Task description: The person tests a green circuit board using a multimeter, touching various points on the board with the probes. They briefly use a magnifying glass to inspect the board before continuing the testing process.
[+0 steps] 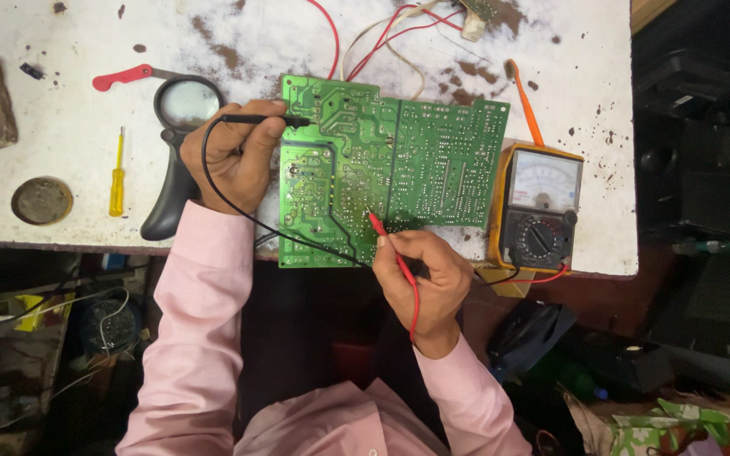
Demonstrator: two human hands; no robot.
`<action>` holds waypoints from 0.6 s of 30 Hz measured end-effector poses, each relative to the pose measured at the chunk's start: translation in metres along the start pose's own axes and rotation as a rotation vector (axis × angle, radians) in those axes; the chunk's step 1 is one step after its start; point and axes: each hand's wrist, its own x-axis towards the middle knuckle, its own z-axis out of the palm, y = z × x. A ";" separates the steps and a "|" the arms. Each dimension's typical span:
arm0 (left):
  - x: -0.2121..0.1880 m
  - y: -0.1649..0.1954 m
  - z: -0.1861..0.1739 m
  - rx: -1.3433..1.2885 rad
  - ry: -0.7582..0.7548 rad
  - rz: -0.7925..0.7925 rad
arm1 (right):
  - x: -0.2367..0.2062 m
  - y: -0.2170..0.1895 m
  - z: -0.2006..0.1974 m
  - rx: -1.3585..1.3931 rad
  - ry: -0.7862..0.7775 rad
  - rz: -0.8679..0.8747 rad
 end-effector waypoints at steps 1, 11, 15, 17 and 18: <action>0.000 0.000 0.000 0.009 0.002 0.002 | 0.000 0.000 0.000 -0.003 -0.001 0.005; 0.000 0.000 0.000 0.020 0.007 0.020 | 0.000 -0.001 0.000 -0.009 -0.003 -0.008; 0.001 0.000 0.000 0.039 0.009 0.005 | 0.001 -0.002 -0.001 -0.012 -0.010 0.018; -0.001 -0.002 -0.001 0.042 0.009 -0.006 | 0.000 -0.002 -0.001 0.012 -0.015 0.033; -0.001 -0.003 -0.001 0.019 0.004 0.027 | 0.000 -0.002 -0.001 0.000 -0.010 0.016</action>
